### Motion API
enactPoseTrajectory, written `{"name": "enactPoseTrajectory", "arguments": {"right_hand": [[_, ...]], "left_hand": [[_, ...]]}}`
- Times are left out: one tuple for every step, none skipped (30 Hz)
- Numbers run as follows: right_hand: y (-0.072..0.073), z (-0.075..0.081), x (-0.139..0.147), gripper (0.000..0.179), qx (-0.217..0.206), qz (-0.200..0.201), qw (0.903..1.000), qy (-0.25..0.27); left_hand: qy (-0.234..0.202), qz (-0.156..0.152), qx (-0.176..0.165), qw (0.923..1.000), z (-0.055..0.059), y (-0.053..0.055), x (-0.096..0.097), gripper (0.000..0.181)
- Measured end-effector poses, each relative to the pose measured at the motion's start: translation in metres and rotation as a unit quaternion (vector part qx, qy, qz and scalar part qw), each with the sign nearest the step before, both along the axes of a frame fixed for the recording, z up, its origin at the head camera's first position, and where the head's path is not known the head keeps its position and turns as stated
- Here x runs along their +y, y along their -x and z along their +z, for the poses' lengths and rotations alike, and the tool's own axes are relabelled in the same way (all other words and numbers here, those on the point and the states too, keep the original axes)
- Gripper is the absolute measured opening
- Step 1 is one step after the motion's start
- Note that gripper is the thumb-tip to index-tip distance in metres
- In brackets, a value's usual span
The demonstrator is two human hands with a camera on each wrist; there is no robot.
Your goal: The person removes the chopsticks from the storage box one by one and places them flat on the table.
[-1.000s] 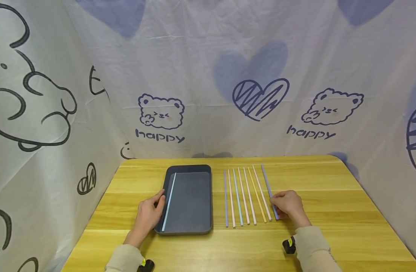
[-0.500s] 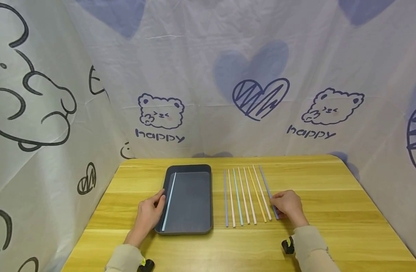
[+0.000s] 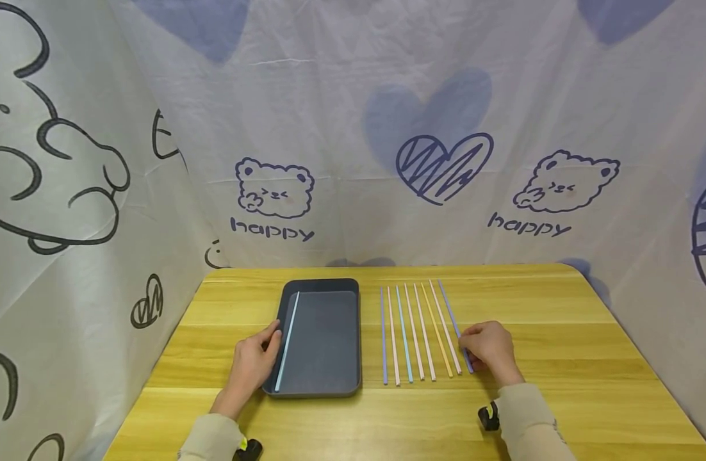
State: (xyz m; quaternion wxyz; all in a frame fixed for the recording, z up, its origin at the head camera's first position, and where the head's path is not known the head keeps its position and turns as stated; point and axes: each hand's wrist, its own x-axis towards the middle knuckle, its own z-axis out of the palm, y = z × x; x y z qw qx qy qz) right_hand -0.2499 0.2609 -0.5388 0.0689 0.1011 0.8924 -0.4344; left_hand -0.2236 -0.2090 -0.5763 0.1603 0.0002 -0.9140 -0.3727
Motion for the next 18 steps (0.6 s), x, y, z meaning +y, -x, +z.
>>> {"name": "enactPoseTrajectory", "arguments": {"right_hand": [[0.0,0.002,-0.001,0.029,0.006,0.005,0.9999,-0.01],[0.0,0.004,-0.003,0.029,0.014,0.01,0.9996,-0.021],[0.0,0.007,-0.005,0.029,0.022,0.015,0.9991,-0.034],[0.0,0.01,-0.007,0.029,0.029,0.022,0.9984,-0.044],[0.0,0.012,-0.01,0.029,0.037,0.028,0.9975,-0.052],[0.0,0.015,-0.014,0.03,0.041,0.033,0.9971,-0.054],[0.0,0.017,-0.017,0.03,0.042,0.036,0.9972,-0.05],[0.001,0.018,-0.021,0.03,0.043,0.039,0.9972,-0.046],[0.001,0.02,-0.024,0.031,0.041,0.042,0.9976,-0.036],[0.001,0.021,-0.028,0.031,0.041,0.046,0.9977,-0.027],[0.002,0.022,-0.032,0.031,0.039,0.047,0.998,-0.017],[0.002,0.023,-0.036,0.031,0.035,0.048,0.9982,-0.007],[0.002,0.024,-0.04,0.031,0.033,0.049,0.9982,0.005],[0.002,0.024,-0.044,0.032,0.031,0.049,0.9981,0.02],[0.002,0.025,-0.049,0.032,0.031,0.049,0.9978,0.031],[0.002,0.026,-0.054,0.032,0.031,0.049,0.9976,0.038],[0.003,0.027,-0.059,0.032,0.03,0.048,0.9972,0.047],[0.003,0.028,-0.064,0.033,0.03,0.049,0.9968,0.055]], "left_hand": [[-0.001,0.001,-0.002,1.0,0.0,0.0,0.0,0.039],[-0.002,0.001,-0.004,1.0,0.0,0.0,0.0,0.039],[-0.003,0.002,-0.006,1.0,0.0,0.0,0.0,0.039],[-0.003,0.002,-0.004,1.0,0.0,0.0,0.0,0.039],[-0.004,0.002,-0.004,1.0,0.0,0.0,0.0,0.039],[-0.004,0.003,-0.002,1.0,0.0,0.001,0.001,0.039],[-0.005,0.002,-0.001,1.0,0.0,0.0,0.001,0.039],[-0.005,0.003,0.001,1.0,0.0,0.0,0.001,0.039],[-0.004,0.002,0.004,1.0,0.0,0.001,0.001,0.038],[-0.004,0.003,0.006,1.0,0.0,0.001,0.001,0.038],[-0.005,0.003,0.006,1.0,-0.001,0.001,0.001,0.038],[-0.004,0.003,0.008,1.0,-0.001,0.001,0.001,0.038],[-0.003,0.004,0.009,0.9999,-0.001,0.001,0.001,0.038],[-0.001,0.005,0.013,0.9999,-0.002,0.001,0.001,0.037],[-0.001,0.005,0.017,0.9999,-0.002,0.001,0.001,0.037],[0.0,0.006,0.02,0.9998,-0.003,0.001,0.001,0.037],[0.001,0.007,0.023,0.9997,-0.003,0.001,0.001,0.036],[0.001,0.007,0.026,0.9996,-0.003,0.001,0.001,0.036]]}}
